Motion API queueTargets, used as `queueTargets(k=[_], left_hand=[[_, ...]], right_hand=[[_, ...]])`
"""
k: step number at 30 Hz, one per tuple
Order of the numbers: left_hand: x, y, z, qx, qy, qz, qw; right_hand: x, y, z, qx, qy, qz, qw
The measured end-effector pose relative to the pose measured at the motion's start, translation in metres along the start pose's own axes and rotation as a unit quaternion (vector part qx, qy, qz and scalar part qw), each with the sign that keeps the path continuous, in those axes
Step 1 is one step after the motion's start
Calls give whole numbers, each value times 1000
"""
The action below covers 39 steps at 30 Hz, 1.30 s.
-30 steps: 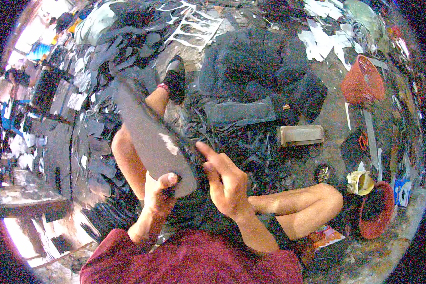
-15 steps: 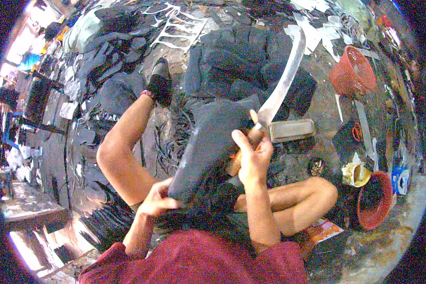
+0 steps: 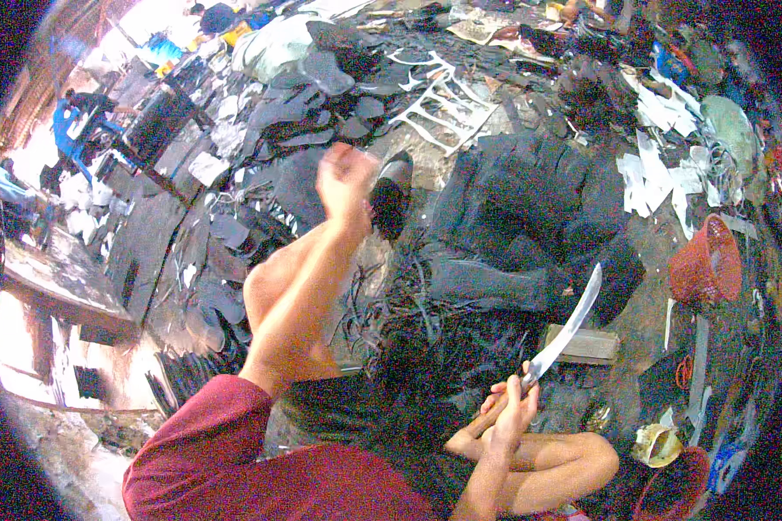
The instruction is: The person sits on the floor and uses a curved knife to trim and shape a black rubber sole. They repeatedly cut strips from the edges, flip the sole, and continue trimming until the desired shape is achieved.
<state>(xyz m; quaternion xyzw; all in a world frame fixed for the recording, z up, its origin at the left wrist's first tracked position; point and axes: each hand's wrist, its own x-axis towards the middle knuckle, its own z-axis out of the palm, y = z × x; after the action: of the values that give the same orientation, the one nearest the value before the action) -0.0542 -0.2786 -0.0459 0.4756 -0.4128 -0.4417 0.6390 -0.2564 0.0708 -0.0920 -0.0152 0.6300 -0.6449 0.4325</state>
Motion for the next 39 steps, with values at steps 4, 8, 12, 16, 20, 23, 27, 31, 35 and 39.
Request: queueTargets(k=[4,8,12,16,20,23,27,31,35,39], left_hand=[[-100,-127,53,229,-384,135,884],[-158,-193,63,512,-530,162,656],[-160,-198,84,577,-577,102,569],[-148,-213,65,572,-541,108,607],[-137,-215,88,576,-544,99,603],[-131,-209,95,576,-548,40,605],[-123,-185,96,606,-545,236,529],[-118,-123,89,423,-552,124,708],[-150,-19,56,270,-430,305,806],[-188,26,-17,283,-406,433,753]], right_hand=[[-4,5,-1,-9,-19,-4,1000],[-20,1,-10,-29,-31,0,999],[-29,7,-27,-61,-11,-44,997],[-27,8,-16,-75,-31,-17,997],[-40,-5,-8,-27,-42,-51,997],[-42,0,-18,-74,-37,-64,994],[-41,7,-28,-104,-31,-62,992],[-39,7,-35,-69,-8,-82,994],[-24,-6,-35,79,-20,-60,995],[-46,-28,4,256,-133,76,955]])
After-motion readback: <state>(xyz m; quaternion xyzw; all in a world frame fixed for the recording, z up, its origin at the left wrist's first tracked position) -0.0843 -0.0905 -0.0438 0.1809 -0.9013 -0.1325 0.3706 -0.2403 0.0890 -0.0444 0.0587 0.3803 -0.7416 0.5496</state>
